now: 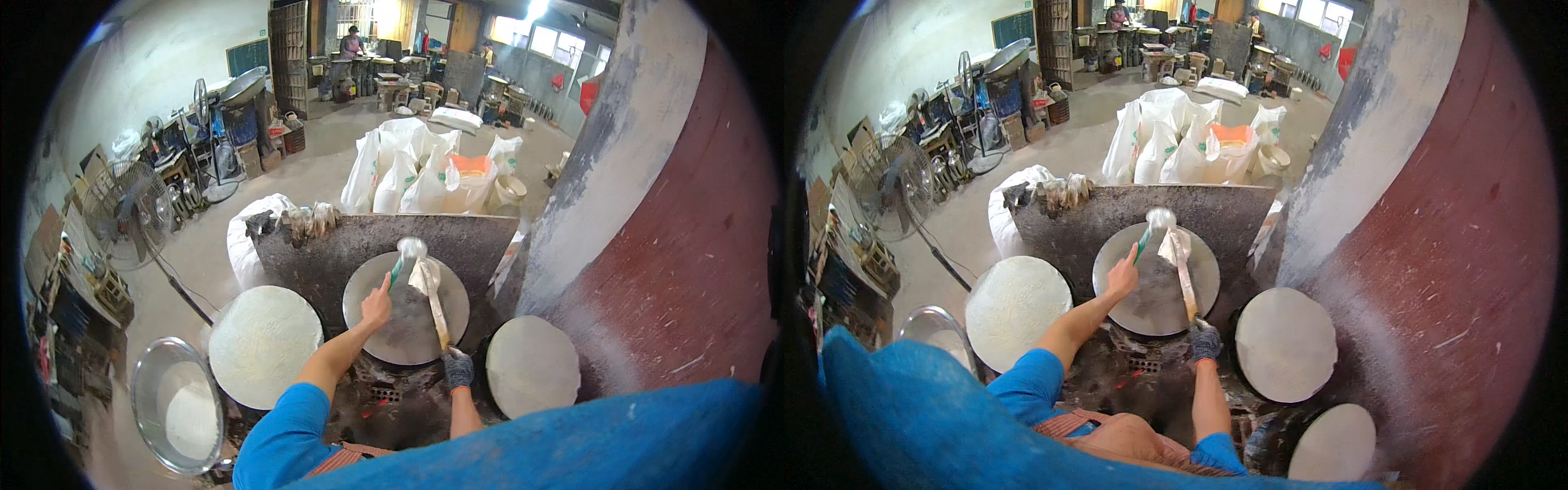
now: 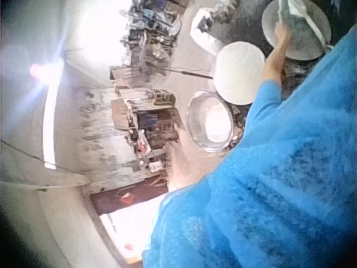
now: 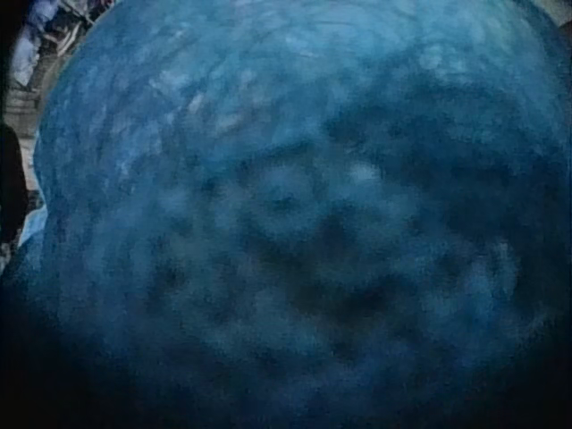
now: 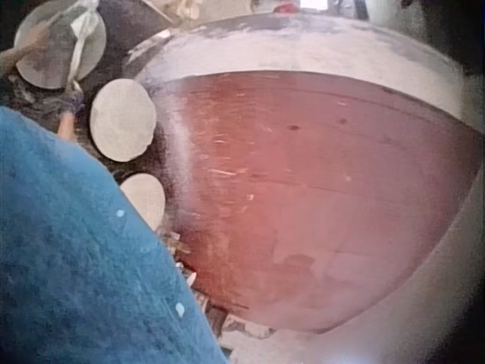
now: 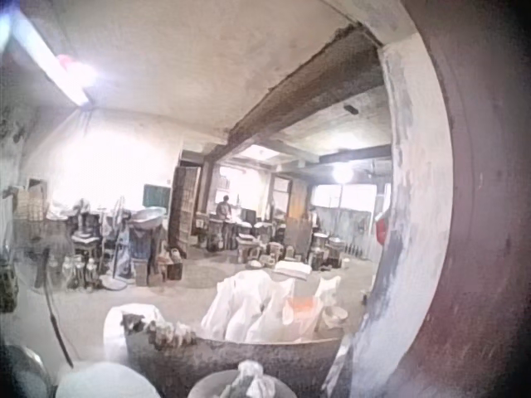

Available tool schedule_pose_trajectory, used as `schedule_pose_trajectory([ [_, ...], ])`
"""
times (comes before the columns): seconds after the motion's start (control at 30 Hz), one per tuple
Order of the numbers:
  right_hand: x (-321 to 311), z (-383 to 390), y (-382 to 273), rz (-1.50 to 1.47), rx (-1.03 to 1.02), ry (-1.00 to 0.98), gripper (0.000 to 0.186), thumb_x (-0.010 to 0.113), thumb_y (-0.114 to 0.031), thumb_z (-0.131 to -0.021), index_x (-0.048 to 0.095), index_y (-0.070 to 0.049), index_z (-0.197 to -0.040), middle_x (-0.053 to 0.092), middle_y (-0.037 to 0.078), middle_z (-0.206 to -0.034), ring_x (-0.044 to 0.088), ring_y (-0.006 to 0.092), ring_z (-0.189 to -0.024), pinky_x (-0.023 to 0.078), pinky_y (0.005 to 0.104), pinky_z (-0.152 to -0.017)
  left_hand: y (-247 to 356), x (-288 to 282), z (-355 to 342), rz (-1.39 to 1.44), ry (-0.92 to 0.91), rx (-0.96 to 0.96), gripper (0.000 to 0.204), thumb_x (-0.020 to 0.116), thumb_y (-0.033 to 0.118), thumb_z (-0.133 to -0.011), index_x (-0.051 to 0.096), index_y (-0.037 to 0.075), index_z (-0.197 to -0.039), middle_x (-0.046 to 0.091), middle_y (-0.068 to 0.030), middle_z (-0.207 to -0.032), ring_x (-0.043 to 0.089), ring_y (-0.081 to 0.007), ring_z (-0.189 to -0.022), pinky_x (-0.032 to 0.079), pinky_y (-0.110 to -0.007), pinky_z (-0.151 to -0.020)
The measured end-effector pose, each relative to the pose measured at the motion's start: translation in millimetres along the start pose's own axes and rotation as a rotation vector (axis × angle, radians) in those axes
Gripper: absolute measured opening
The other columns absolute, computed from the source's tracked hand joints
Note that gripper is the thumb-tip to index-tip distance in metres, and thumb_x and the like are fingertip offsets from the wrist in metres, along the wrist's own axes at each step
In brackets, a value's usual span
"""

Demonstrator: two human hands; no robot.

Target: The person scoops batter from a large metal bowl and pours it onto several hot circular griddles. They use a wooden spreader to evenly distribute the batter into thin crepes, then flip and remove the cooked crepes, stacking them on a nearby surface.

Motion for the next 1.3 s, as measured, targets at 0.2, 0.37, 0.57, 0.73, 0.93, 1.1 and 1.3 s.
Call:
schedule_pose_trajectory([
  [0.2,48.4,-24.3,-16.0,-0.044,0.281,0.015,0.033,0.061,-0.027,-0.081,0.065,-0.005,-0.105,0.066,0.017,-0.093,0.065,0.0279,-0.082,0.049,0.0356,-0.074,-33.3,-48.0,-13.7,0.576,0.126,-0.044,0.071,0.052,0.005,-0.079,0.028,0.028,-0.141,0.064,-0.0164,-0.093,0.059,-0.0260,-0.072,0.045,-0.034,-0.062],
  [0.37,62.3,-32.7,-13.3,0.370,0.103,-0.033,0.028,0.060,-0.024,-0.079,0.067,-0.006,-0.100,0.067,0.015,-0.092,0.065,0.0290,-0.083,0.049,0.0367,-0.075,-90.8,-82.1,119.8,0.697,-0.350,-0.312,0.068,0.050,0.005,-0.078,0.031,0.022,-0.141,0.051,-0.0083,-0.065,0.045,-0.0163,-0.043,0.038,-0.031,-0.041],
  [0.57,68.5,-9.3,-22.8,0.057,0.200,0.085,0.027,0.063,-0.015,-0.079,0.065,0.001,-0.101,0.069,0.012,-0.086,0.064,0.0188,-0.076,0.048,0.0313,-0.073,-125.8,-116.0,235.2,0.690,-0.383,-0.474,0.069,0.052,0.004,-0.076,0.033,0.020,-0.140,0.049,-0.0043,-0.058,0.045,-0.0142,-0.042,0.038,-0.030,-0.039],
  [0.73,71.7,-4.7,-25.6,0.035,-0.017,0.022,0.029,0.063,-0.021,-0.078,0.066,-0.001,-0.098,0.068,0.012,-0.082,0.064,0.0176,-0.073,0.048,0.0325,-0.068,-143.6,-112.5,239.6,0.494,-0.414,-0.536,0.068,0.055,0.006,-0.076,0.034,0.020,-0.140,0.056,-0.0087,-0.066,0.051,-0.0162,-0.050,0.041,-0.032,-0.047],
  [0.93,87.8,-30.0,21.0,-0.122,-0.056,-0.159,0.027,0.065,-0.020,-0.078,0.067,0.001,-0.095,0.069,0.008,-0.084,0.060,0.0131,-0.074,0.047,0.0306,-0.068,-148.6,-98.5,247.0,0.507,-0.373,-0.501,0.070,0.056,0.005,-0.074,0.034,0.018,-0.139,0.062,-0.0146,-0.091,0.057,-0.0202,-0.066,0.046,-0.031,-0.059],
  [1.1,70.2,-59.0,37.6,-0.602,0.303,-0.184,0.026,0.068,-0.010,-0.077,0.065,0.002,-0.100,0.067,0.010,-0.088,0.058,0.0128,-0.075,0.047,0.0269,-0.069,-132.0,-99.9,254.8,0.470,-0.320,-0.483,0.070,0.057,0.005,-0.076,0.032,0.016,-0.140,0.061,-0.0135,-0.095,0.057,-0.0200,-0.065,0.045,-0.031,-0.057],
  [1.3,47.3,-75.7,15.9,-0.185,0.146,-0.459,0.023,0.060,-0.007,-0.082,0.064,-0.002,-0.105,0.065,0.009,-0.085,0.058,0.0114,-0.072,0.048,0.0247,-0.063,-102.2,-102.7,260.9,0.691,-0.303,-0.686,0.070,0.054,0.001,-0.077,0.032,0.020,-0.141,0.048,-0.0033,-0.061,0.045,-0.0119,-0.045,0.035,-0.029,-0.040],
])
Point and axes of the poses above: each hand's wrist, its own z-axis away from the middle knuckle, its own x-axis out of the palm, y = z × x, the point moved 1 cm from there along -z, towards the middle knuckle
